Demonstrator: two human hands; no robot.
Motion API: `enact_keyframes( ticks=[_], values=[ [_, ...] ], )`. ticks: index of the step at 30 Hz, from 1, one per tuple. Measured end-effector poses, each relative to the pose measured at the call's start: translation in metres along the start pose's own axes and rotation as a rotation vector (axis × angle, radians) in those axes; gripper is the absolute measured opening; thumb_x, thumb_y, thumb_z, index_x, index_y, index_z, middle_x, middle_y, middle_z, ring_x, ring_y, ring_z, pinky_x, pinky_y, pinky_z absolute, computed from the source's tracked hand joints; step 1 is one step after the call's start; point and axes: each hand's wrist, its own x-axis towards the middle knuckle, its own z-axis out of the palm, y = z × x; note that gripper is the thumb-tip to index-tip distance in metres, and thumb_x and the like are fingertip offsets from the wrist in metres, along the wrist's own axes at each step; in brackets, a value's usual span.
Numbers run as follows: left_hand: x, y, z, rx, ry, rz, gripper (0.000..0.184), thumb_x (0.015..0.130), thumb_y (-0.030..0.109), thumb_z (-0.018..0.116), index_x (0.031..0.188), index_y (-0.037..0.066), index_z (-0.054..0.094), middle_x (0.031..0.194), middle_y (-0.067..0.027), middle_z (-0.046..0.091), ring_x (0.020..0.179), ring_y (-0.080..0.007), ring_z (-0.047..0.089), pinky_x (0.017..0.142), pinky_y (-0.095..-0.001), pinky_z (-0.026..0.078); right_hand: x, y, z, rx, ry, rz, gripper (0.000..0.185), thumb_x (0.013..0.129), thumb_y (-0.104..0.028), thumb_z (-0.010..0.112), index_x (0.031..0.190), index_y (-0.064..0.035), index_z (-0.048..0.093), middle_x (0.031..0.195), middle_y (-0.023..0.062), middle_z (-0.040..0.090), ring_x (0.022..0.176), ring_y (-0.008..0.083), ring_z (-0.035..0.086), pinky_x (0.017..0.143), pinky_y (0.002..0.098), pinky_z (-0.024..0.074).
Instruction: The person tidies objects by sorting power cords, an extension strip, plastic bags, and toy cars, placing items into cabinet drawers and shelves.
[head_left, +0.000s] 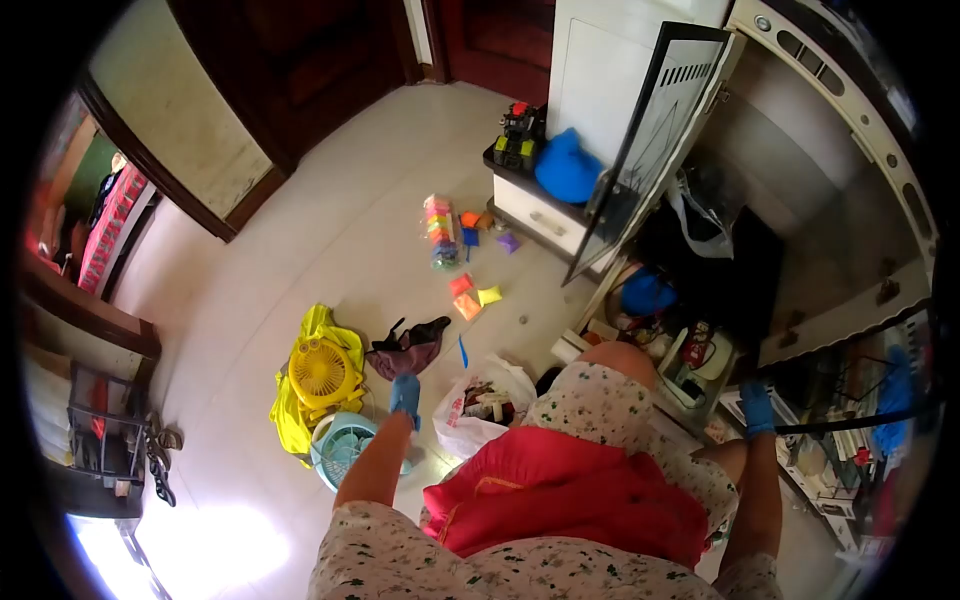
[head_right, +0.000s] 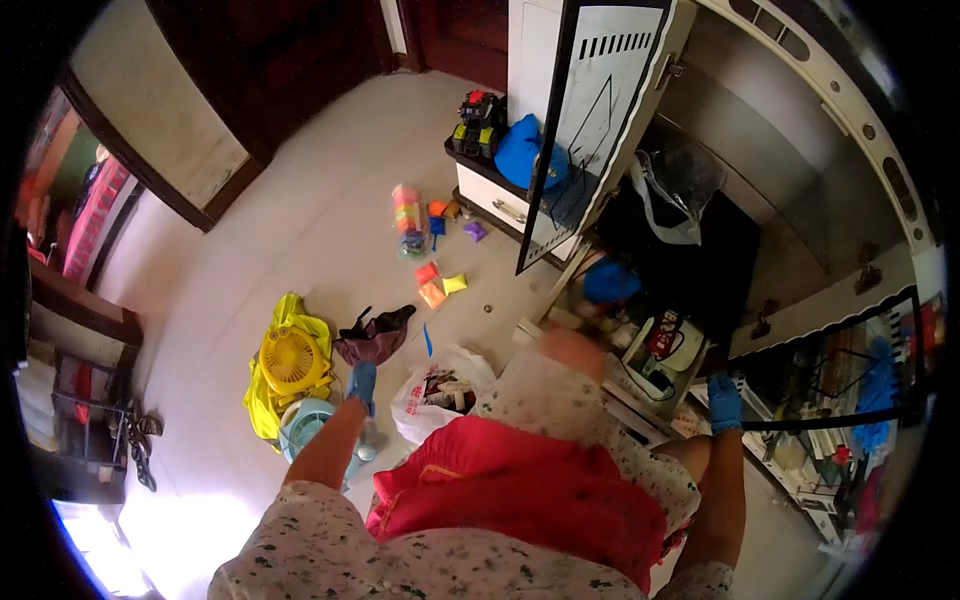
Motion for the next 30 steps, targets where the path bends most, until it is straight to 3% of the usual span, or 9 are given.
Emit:
enact_keyframes(
  ticks=[1,5,10,15,16,18,22,28,30],
  values=[
    [0.024,0.037,-0.002,-0.082,0.087,0.243,0.010,0.077,0.005,0.048,0.077,0.006,0.058,0.068,-0.0078,0.055,0.065,-0.0153,0.054,0.058,-0.0302,0.042,-0.002,-0.004,0.000,-0.001,-0.003,-0.009,0.050,0.084,-0.035,0.054,0.115,0.0045,0.052,0.116,0.0193,0.054,0.106,0.0279,0.052,0.090,0.0323,0.0394],
    [0.037,0.288,-0.052,-0.475,0.022,0.161,0.044,0.081,0.013,0.049,0.121,-0.005,0.043,0.103,-0.0157,0.055,0.090,-0.0216,0.053,0.081,-0.0309,0.042,-0.003,-0.014,0.005,0.379,0.058,0.300,0.048,0.084,-0.034,0.055,0.114,0.0048,0.053,0.115,0.0190,0.056,0.105,0.0283,0.053,0.090,0.0322,0.0399],
    [0.124,0.445,-0.011,0.084,0.060,0.797,0.063,0.080,0.016,0.049,0.137,0.007,0.024,0.132,-0.0235,0.036,0.109,-0.0368,0.048,0.090,-0.0397,0.040,-0.009,-0.046,-0.001,0.331,0.065,0.323,0.040,0.086,-0.027,0.054,0.111,0.0043,0.055,0.111,0.0181,0.058,0.102,0.0275,0.056,0.088,0.0328,0.0418],
    [0.101,0.598,-0.007,0.519,-0.195,0.822,0.073,0.079,0.018,0.051,0.141,0.012,0.012,0.141,-0.0185,0.025,0.102,-0.0361,0.054,0.085,-0.0431,0.045,-0.013,-0.064,-0.001,0.214,0.078,0.195,0.033,0.086,-0.021,0.052,0.110,0.0012,0.057,0.108,0.0177,0.059,0.099,0.0273,0.056,0.087,0.0326,0.0424],
    [0.126,0.607,0.017,0.457,0.177,1.264,0.061,0.081,0.017,0.048,0.137,0.011,0.022,0.134,-0.0188,0.034,0.091,-0.0352,0.057,0.078,-0.0425,0.047,-0.014,-0.071,-0.004,0.181,0.069,0.183,0.031,0.086,-0.020,0.052,0.110,0.0003,0.057,0.107,0.0175,0.059,0.099,0.0278,0.056,0.086,0.0328,0.0425],
    [0.139,0.631,0.057,-0.832,-0.442,0.811,0.025,0.086,0.017,0.039,0.105,0.009,0.053,0.093,-0.0142,0.057,0.065,-0.0253,0.056,0.060,-0.0363,0.046,-0.018,-0.104,-0.017,0.114,0.063,0.158,0.030,0.087,-0.019,0.051,0.109,-0.0004,0.058,0.107,0.0174,0.059,0.100,0.0295,0.056,0.086,0.0343,0.0428],
    [0.215,0.628,0.116,-0.309,-0.449,0.959,0.026,0.085,0.032,0.042,0.078,0.011,0.056,0.072,-0.0079,0.057,0.070,-0.0214,0.056,0.063,-0.0309,0.044,-0.024,-0.101,-0.013,0.112,0.069,0.126,0.030,0.087,-0.020,0.051,0.109,-0.0010,0.058,0.107,0.0174,0.059,0.099,0.0299,0.056,0.085,0.0343,0.0430],
    [0.157,0.557,0.069,0.247,-0.145,0.674,0.030,0.083,0.032,0.047,0.092,0.006,0.059,0.096,-0.0160,0.062,0.096,-0.0328,0.057,0.074,-0.0412,0.047,-0.024,-0.096,-0.012,0.017,0.039,0.117,0.032,0.087,-0.024,0.050,0.111,-0.0034,0.057,0.108,0.0173,0.059,0.099,0.0299,0.056,0.085,0.0348,0.0435],
    [0.172,0.521,0.083,0.192,-0.027,0.814,0.025,0.083,0.027,0.050,0.090,0.006,0.060,0.094,-0.0178,0.060,0.088,-0.0363,0.057,0.073,-0.0410,0.047,-0.023,-0.108,-0.020,0.046,0.021,0.121,0.033,0.088,-0.025,0.050,0.111,-0.0035,0.057,0.109,0.0175,0.058,0.100,0.0298,0.055,0.085,0.0350,0.0434]
  ],
)
